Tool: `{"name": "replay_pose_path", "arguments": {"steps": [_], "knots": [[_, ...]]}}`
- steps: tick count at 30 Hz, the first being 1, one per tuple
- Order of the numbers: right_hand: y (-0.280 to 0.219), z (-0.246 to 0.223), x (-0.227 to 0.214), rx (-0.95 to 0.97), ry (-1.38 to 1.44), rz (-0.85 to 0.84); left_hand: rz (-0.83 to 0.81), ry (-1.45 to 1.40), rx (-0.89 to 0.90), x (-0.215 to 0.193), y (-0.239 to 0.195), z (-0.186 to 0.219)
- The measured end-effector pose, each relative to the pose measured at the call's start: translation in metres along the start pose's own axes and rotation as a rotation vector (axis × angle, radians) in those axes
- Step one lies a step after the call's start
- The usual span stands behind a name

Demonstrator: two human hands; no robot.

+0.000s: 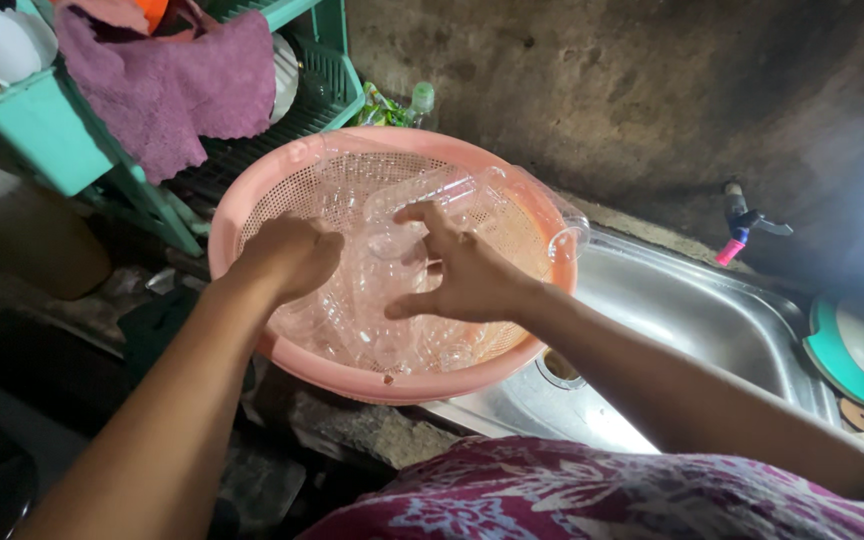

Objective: The person dries clear plastic bottles one by one with a pink cloth over a kitchen sink, then places them into a pink colander. The person also wipes the sink surface and rinses the cloth during the process.

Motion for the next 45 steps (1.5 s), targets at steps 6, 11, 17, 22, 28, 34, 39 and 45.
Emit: {"name": "replay_pose_path", "arguments": {"steps": [6,11,17,22,28,34,39,45], "knots": [[-0.017,-0.006,0.0,0.05,-0.216,0.1,-0.1,-0.221,-0.178,-0.019,-0.027,0.017],[-0.026,-0.015,0.006,-0.073,-0.343,0.052,-0.215,-0.222,-0.145,-0.022,-0.035,0.035],[0.009,0.014,-0.042,-0.116,-0.097,-0.076,-0.227,-0.16,-0.156,-0.023,-0.044,0.041],[0.06,0.03,-0.087,-0.087,-0.225,0.087,-0.186,-0.205,-0.192,-0.031,-0.052,0.049],[0.114,0.028,-0.055,-0.044,-0.286,0.065,-0.188,-0.196,-0.209,-0.035,-0.054,0.05],[0.153,0.025,-0.019,-0.172,-0.479,0.042,-0.166,-0.17,-0.201,-0.037,-0.043,0.044],[0.19,0.044,-0.011,-0.202,-0.539,0.075,-0.135,-0.168,-0.153,-0.035,-0.037,0.044],[0.224,0.055,0.003,-0.196,-0.636,0.013,-0.126,-0.187,-0.163,-0.032,-0.038,0.043]]}}
Point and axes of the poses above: each hand's wrist, its own y-axis towards the middle knuckle, its own x-axis out of the palm, z = x × y, the point moved 5 cm from there along y, towards the middle knuckle, and after that the axes turned 2 degrees about z, right-handed, at the moved point
